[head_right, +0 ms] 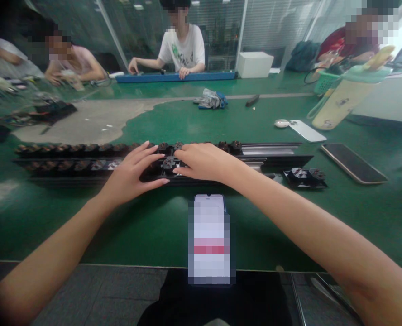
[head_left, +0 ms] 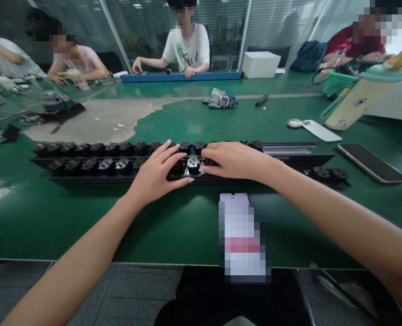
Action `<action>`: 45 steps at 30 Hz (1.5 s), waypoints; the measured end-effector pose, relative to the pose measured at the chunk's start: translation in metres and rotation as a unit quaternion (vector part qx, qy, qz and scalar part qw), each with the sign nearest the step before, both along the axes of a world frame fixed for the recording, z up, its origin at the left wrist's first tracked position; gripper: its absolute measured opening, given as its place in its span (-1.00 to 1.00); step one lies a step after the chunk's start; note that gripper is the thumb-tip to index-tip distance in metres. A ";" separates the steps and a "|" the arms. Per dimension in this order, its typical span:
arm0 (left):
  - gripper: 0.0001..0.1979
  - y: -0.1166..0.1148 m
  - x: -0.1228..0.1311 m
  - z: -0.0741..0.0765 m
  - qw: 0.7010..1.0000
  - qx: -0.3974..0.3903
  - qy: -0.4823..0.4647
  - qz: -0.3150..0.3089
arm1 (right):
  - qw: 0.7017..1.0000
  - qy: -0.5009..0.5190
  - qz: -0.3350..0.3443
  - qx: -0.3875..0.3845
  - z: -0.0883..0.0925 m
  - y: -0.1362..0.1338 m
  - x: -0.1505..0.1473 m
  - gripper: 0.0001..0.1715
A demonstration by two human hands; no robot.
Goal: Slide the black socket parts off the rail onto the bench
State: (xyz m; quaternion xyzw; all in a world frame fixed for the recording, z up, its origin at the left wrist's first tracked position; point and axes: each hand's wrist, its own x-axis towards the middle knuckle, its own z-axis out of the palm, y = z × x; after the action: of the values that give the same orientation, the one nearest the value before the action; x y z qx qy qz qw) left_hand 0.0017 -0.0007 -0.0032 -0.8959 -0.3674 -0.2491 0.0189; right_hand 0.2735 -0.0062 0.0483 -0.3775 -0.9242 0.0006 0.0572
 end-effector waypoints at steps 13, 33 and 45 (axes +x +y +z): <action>-0.36 -0.001 0.001 0.001 1.000 -0.001 -0.003 0.001 | 0.997 -0.019 0.048 0.064 -0.017 0.004 0.007 -0.73; -0.37 -0.002 0.000 0.000 1.000 0.017 -0.004 0.004 | 0.997 0.065 0.008 0.044 -0.034 -0.010 0.089 -0.65; -0.33 -0.001 0.000 0.000 1.000 0.016 0.000 0.007 | 0.984 0.107 -0.134 -0.058 -0.025 -0.034 0.159 -0.51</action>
State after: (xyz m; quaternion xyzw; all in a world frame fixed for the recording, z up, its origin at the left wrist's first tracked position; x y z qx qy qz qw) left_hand 0.0022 -0.0018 -0.0029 -0.8929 -0.3695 -0.2548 0.0352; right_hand 0.4322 -0.0397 0.0237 -0.4980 -0.8524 0.0871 0.1333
